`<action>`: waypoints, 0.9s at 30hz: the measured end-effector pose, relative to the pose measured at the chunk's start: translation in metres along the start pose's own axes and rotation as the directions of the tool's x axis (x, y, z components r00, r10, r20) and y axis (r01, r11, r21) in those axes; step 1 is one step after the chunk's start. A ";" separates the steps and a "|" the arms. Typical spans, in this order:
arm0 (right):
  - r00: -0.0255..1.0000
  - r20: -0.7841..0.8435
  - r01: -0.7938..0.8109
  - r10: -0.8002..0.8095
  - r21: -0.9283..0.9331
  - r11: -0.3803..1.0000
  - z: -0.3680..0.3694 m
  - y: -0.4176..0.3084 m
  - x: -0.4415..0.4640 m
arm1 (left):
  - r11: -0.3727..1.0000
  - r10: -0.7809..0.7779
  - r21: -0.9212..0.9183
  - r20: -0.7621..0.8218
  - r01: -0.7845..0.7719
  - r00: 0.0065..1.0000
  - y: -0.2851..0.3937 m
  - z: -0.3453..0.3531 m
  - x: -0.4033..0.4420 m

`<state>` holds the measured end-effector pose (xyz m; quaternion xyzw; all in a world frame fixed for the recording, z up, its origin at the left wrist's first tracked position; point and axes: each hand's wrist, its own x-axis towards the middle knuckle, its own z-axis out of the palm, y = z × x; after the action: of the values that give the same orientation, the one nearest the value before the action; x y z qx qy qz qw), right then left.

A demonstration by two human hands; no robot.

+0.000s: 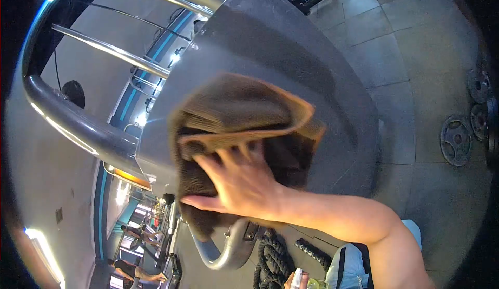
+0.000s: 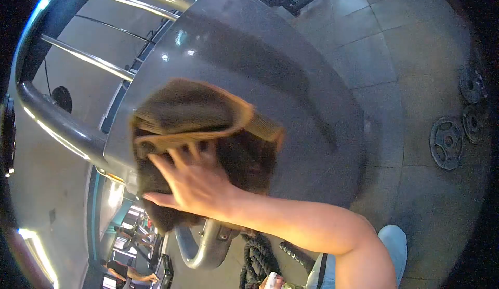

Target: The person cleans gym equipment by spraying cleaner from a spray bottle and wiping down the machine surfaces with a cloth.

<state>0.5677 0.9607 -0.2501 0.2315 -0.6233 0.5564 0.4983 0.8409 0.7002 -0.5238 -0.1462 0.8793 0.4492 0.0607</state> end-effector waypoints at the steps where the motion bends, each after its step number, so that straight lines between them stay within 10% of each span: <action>1: 1.000 -0.012 0.019 -0.018 0.027 0.999 0.000 -0.003 0.017 | 1.000 -0.012 -0.010 -0.005 0.012 1.000 0.000 0.001 0.000; 9: 0.914 -0.352 0.197 -0.204 -0.054 0.979 -0.027 0.038 0.073 | 0.996 0.071 0.051 -0.013 -0.071 0.997 -0.034 0.021 -0.004; 16: 0.796 -0.594 0.010 -0.120 -0.186 0.982 -0.046 0.069 0.083 | 0.989 0.144 0.033 -0.033 -0.143 0.989 -0.040 0.000 -0.012; 20: 0.864 -0.475 -0.278 -0.170 -0.730 0.624 -0.116 0.063 0.102 | 0.966 0.179 -0.168 -0.115 -0.196 0.977 -0.071 -0.010 -0.017; 22: 0.889 -0.430 -0.288 -0.155 -0.790 0.542 -0.121 0.057 0.113 | 0.993 0.118 0.023 -0.225 -0.116 0.967 -0.052 -0.010 -0.023; 23: 0.925 -0.374 -0.272 -0.059 -0.765 0.584 -0.114 0.051 0.115 | 0.999 -0.043 0.002 0.136 0.043 0.990 -0.064 -0.031 -0.008; 26: 0.945 -0.310 -0.233 0.106 -0.408 0.883 -0.060 0.025 0.102 | 0.971 0.234 -0.061 0.045 -0.231 0.971 -0.025 -0.020 -0.022; 27: 0.944 -0.308 -0.207 0.118 -0.275 0.939 -0.039 0.023 0.094 | 0.989 -0.016 -0.147 -0.011 0.015 1.000 0.005 -0.015 -0.026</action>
<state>0.5249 1.0279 -0.1828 0.0164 -0.6396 0.5214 0.5645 0.8644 0.6965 -0.5052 -0.1599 0.8430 0.5113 0.0478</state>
